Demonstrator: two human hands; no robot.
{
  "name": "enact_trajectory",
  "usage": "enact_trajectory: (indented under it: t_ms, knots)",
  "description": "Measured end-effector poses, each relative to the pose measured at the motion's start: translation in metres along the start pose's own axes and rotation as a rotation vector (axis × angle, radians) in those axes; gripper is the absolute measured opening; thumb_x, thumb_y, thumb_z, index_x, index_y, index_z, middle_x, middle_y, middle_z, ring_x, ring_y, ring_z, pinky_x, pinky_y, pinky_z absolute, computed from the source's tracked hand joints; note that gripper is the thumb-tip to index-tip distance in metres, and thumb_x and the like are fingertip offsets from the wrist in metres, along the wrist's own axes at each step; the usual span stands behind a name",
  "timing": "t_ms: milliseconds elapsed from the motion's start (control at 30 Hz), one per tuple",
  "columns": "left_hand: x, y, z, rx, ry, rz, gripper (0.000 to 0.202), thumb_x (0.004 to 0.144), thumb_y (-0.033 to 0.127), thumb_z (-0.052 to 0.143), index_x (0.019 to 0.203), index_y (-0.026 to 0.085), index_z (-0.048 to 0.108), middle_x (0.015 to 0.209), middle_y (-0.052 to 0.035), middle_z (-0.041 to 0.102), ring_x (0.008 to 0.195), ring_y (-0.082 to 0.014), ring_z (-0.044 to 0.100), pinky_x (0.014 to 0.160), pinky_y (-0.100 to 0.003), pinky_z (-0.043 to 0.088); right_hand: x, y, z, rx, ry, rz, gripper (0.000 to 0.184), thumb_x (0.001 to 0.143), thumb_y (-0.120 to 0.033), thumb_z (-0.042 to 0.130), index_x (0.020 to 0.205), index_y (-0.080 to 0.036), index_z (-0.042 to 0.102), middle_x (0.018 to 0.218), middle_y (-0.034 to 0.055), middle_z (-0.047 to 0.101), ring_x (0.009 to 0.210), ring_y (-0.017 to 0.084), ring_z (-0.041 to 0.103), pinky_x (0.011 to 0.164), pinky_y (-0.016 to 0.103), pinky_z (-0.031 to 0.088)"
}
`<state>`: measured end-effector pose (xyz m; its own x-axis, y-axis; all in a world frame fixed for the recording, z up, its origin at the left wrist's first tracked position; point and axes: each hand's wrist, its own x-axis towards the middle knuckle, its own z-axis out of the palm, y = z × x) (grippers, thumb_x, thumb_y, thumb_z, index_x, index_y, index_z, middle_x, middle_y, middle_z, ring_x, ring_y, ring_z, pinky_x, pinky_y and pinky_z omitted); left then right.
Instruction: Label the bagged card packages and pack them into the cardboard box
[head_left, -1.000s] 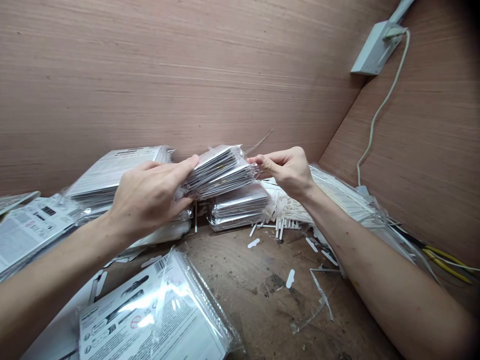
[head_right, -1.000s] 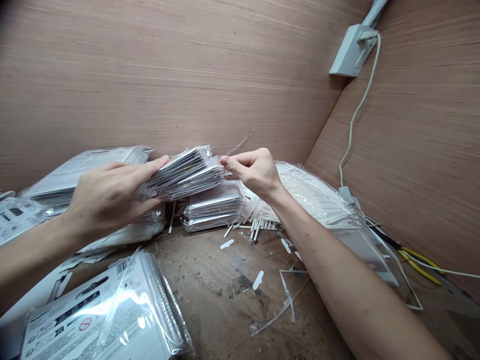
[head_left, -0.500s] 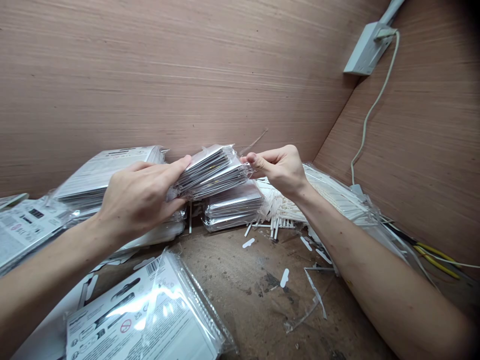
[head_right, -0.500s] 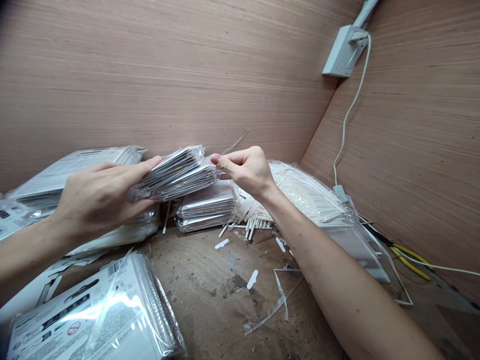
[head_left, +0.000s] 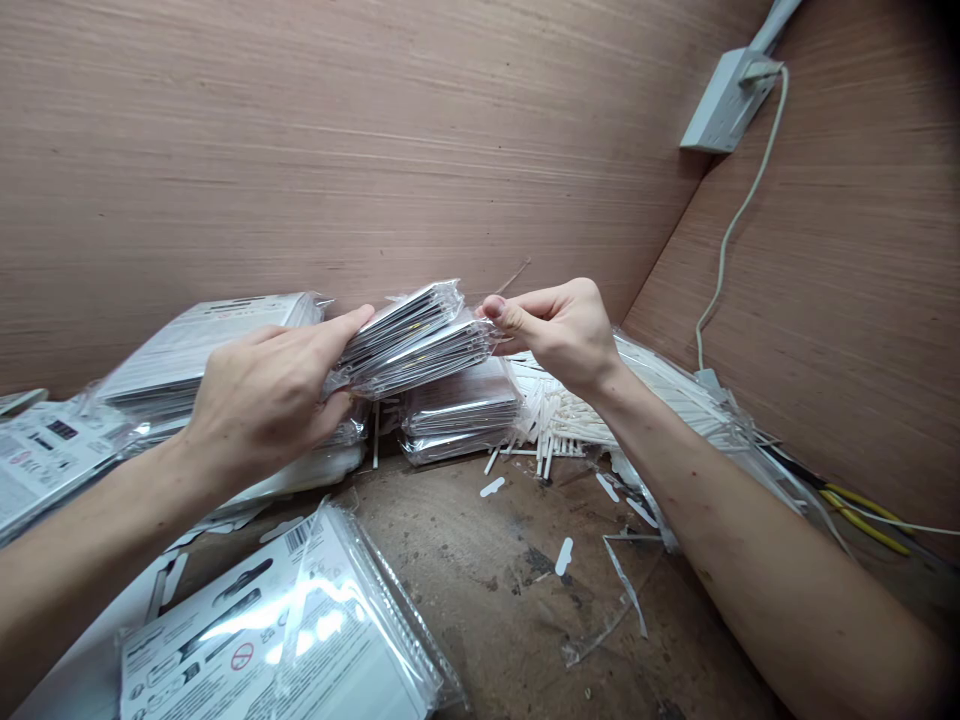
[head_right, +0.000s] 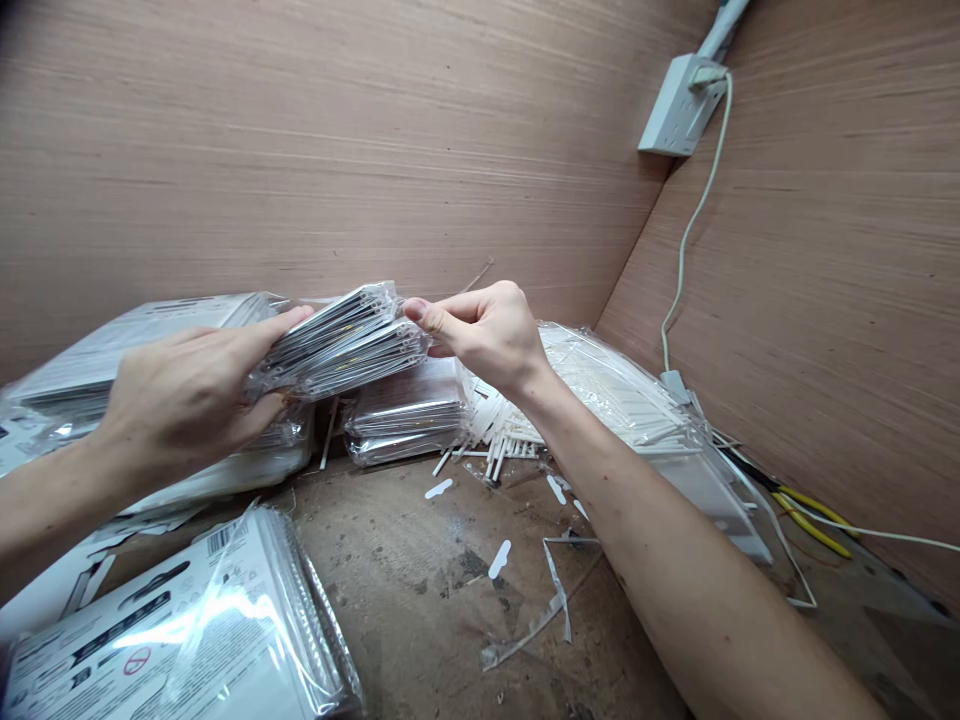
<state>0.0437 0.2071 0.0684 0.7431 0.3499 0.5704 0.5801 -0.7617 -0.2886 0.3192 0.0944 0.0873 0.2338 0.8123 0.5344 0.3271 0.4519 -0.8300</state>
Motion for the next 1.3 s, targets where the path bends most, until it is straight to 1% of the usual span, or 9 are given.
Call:
enact_trajectory:
  t_ms: [200, 333, 500, 633, 767, 867, 1067, 1200, 1300]
  knots:
    - [-0.001, -0.001, -0.001, -0.046, -0.014, 0.001, 0.064, 0.099, 0.031, 0.048, 0.162, 0.022, 0.043, 0.15, -0.0068, 0.067, 0.126, -0.0332, 0.07, 0.098, -0.046, 0.055, -0.001, -0.004, 0.002, -0.023, -0.001, -0.013, 0.049, 0.071, -0.068, 0.09, 0.075, -0.019, 0.086, 0.086, 0.0082, 0.084, 0.072, 0.022, 0.079, 0.066, 0.034, 0.072]
    - [-0.002, -0.002, 0.003, -0.121, 0.009, -0.02, 0.071, 0.093, 0.032, 0.049, 0.163, 0.025, 0.042, 0.15, -0.0051, 0.067, 0.129, -0.0359, 0.069, 0.103, -0.052, 0.054, -0.002, -0.005, 0.003, -0.038, -0.005, -0.025, 0.048, 0.073, -0.066, 0.089, 0.067, -0.019, 0.084, 0.08, 0.0065, 0.082, 0.067, 0.019, 0.077, 0.065, 0.033, 0.072]
    - [-0.004, -0.002, 0.004, -0.179, 0.002, -0.036, 0.071, 0.093, 0.031, 0.05, 0.163, 0.028, 0.041, 0.154, -0.0017, 0.064, 0.133, -0.0344, 0.066, 0.105, -0.053, 0.054, -0.004, -0.006, 0.006, -0.047, -0.001, -0.006, 0.046, 0.073, -0.067, 0.089, 0.076, -0.021, 0.087, 0.072, 0.0038, 0.079, 0.065, 0.019, 0.076, 0.065, 0.034, 0.071]
    - [-0.004, -0.004, 0.005, -0.164, -0.01, -0.034, 0.073, 0.093, 0.029, 0.052, 0.164, 0.028, 0.039, 0.149, -0.0042, 0.067, 0.132, -0.0345, 0.066, 0.102, -0.053, 0.054, -0.004, -0.005, 0.007, -0.039, 0.021, -0.011, 0.045, 0.073, -0.066, 0.089, 0.078, -0.021, 0.088, 0.069, 0.0029, 0.078, 0.063, 0.018, 0.075, 0.065, 0.034, 0.071]
    - [-0.004, -0.005, 0.005, -0.118, -0.006, -0.007, 0.071, 0.093, 0.027, 0.052, 0.163, 0.024, 0.041, 0.144, -0.0085, 0.07, 0.129, -0.0354, 0.068, 0.097, -0.052, 0.056, -0.004, -0.005, 0.008, -0.036, 0.035, -0.007, 0.045, 0.073, -0.065, 0.09, 0.08, -0.02, 0.088, 0.067, 0.003, 0.077, 0.063, 0.018, 0.074, 0.064, 0.034, 0.071]
    - [-0.003, -0.005, 0.004, -0.091, -0.008, 0.002, 0.072, 0.092, 0.026, 0.052, 0.163, 0.022, 0.04, 0.144, -0.0089, 0.071, 0.126, -0.0344, 0.069, 0.097, -0.05, 0.056, -0.005, -0.005, 0.008, -0.053, 0.041, -0.004, 0.045, 0.074, -0.065, 0.089, 0.08, -0.02, 0.088, 0.066, 0.0027, 0.075, 0.062, 0.017, 0.073, 0.063, 0.032, 0.07]
    - [-0.004, -0.004, 0.005, -0.087, 0.011, 0.007, 0.068, 0.095, 0.025, 0.048, 0.162, 0.018, 0.039, 0.144, -0.0088, 0.071, 0.124, -0.0321, 0.068, 0.1, -0.048, 0.055, -0.006, -0.003, 0.011, -0.061, 0.045, -0.018, 0.046, 0.078, -0.064, 0.086, 0.066, -0.02, 0.083, 0.065, 0.0017, 0.073, 0.059, 0.014, 0.068, 0.065, 0.032, 0.069]
    - [-0.005, -0.007, 0.007, -0.078, -0.01, 0.021, 0.072, 0.093, 0.022, 0.053, 0.163, 0.018, 0.038, 0.149, -0.0092, 0.067, 0.126, -0.0325, 0.069, 0.101, -0.047, 0.055, -0.007, -0.004, 0.012, -0.07, 0.045, -0.005, 0.049, 0.077, -0.066, 0.085, 0.062, -0.02, 0.08, 0.064, 0.0021, 0.072, 0.062, 0.015, 0.068, 0.066, 0.033, 0.069]
    - [-0.004, -0.008, 0.008, -0.078, 0.016, 0.038, 0.073, 0.091, 0.022, 0.057, 0.162, 0.017, 0.041, 0.149, -0.0104, 0.067, 0.123, -0.0338, 0.07, 0.1, -0.047, 0.056, -0.007, -0.004, 0.012, -0.077, 0.041, 0.002, 0.051, 0.076, -0.068, 0.085, 0.061, -0.02, 0.079, 0.064, 0.0025, 0.071, 0.065, 0.017, 0.07, 0.066, 0.033, 0.068]
